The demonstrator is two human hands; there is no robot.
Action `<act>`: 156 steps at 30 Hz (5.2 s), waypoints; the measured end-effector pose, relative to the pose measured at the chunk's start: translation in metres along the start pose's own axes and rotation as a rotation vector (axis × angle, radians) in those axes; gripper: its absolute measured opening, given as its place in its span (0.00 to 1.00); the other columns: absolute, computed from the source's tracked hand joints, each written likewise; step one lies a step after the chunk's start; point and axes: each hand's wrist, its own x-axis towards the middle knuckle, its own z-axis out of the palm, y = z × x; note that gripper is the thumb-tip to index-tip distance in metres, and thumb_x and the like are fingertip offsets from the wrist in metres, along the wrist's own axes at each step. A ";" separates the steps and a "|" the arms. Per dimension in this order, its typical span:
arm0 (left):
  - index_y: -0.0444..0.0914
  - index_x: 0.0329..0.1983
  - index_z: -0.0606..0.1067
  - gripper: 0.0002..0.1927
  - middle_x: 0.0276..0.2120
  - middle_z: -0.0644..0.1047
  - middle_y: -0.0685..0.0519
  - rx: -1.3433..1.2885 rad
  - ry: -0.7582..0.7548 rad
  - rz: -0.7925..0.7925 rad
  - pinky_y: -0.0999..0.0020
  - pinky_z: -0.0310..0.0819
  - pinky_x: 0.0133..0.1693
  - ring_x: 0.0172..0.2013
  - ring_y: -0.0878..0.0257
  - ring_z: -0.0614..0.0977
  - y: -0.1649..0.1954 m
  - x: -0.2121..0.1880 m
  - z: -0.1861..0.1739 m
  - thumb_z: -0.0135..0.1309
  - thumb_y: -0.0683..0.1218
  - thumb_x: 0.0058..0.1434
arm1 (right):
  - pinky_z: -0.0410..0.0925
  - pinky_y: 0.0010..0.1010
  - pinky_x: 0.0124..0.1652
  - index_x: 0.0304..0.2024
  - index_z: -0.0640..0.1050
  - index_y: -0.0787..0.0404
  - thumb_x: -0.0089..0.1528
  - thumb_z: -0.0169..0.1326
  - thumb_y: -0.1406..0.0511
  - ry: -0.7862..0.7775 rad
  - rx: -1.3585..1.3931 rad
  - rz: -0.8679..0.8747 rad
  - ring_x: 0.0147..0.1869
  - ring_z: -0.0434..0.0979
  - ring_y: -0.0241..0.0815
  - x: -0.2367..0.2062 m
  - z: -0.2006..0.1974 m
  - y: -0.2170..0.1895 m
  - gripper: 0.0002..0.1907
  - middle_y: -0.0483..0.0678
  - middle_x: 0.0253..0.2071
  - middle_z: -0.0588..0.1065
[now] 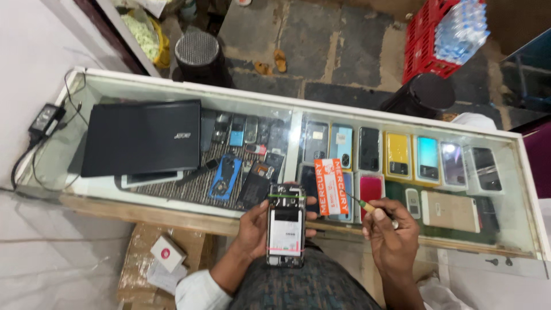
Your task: The person uses a screwdriver to remove screws from the back of a disassembled smartphone, then detaches the back cover and sets it aside. The person continues to manipulate internal components and repositions the device while working at a repair bench.
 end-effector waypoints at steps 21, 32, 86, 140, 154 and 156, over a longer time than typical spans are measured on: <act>0.29 0.68 0.70 0.22 0.49 0.81 0.43 0.698 0.339 0.147 0.64 0.80 0.47 0.45 0.60 0.83 -0.015 -0.011 0.012 0.46 0.47 0.77 | 0.75 0.24 0.35 0.49 0.75 0.71 0.69 0.57 0.75 -0.162 -0.639 -0.220 0.35 0.79 0.36 -0.034 0.086 -0.034 0.07 0.52 0.43 0.73; 0.29 0.69 0.67 0.22 0.56 0.79 0.45 0.669 0.343 0.201 0.63 0.82 0.50 0.50 0.60 0.84 -0.013 -0.012 0.019 0.44 0.46 0.76 | 0.72 0.24 0.34 0.45 0.78 0.70 0.65 0.61 0.75 -0.239 -0.928 -0.286 0.36 0.81 0.36 -0.033 0.106 -0.042 0.07 0.52 0.40 0.77; 0.34 0.66 0.69 0.21 0.47 0.84 0.45 1.442 0.579 0.192 0.68 0.78 0.47 0.46 0.60 0.87 -0.020 -0.007 0.033 0.47 0.42 0.70 | 0.70 0.30 0.36 0.40 0.79 0.68 0.56 0.64 0.68 -0.383 -0.954 -0.254 0.37 0.79 0.41 -0.001 0.087 -0.031 0.13 0.51 0.34 0.77; 0.38 0.65 0.71 0.25 0.38 0.86 0.48 1.393 0.637 0.075 0.67 0.78 0.36 0.32 0.64 0.86 -0.021 -0.002 0.020 0.50 0.36 0.63 | 0.70 0.34 0.30 0.38 0.82 0.64 0.61 0.63 0.68 -0.243 -1.105 -0.145 0.29 0.81 0.42 -0.002 0.102 -0.034 0.06 0.50 0.29 0.77; 0.40 0.66 0.70 0.27 0.40 0.86 0.47 1.381 0.693 -0.001 0.63 0.79 0.37 0.33 0.56 0.88 -0.023 -0.001 0.015 0.50 0.36 0.62 | 0.71 0.33 0.29 0.40 0.81 0.65 0.58 0.63 0.67 -0.304 -1.090 -0.134 0.32 0.81 0.44 0.002 0.102 -0.035 0.10 0.51 0.33 0.78; 0.39 0.66 0.70 0.27 0.42 0.85 0.47 1.409 0.623 0.119 0.65 0.80 0.40 0.38 0.58 0.88 -0.024 -0.001 0.016 0.51 0.35 0.62 | 0.70 0.33 0.28 0.38 0.82 0.64 0.58 0.64 0.67 -0.280 -1.125 -0.062 0.28 0.80 0.43 0.001 0.100 -0.035 0.08 0.51 0.31 0.78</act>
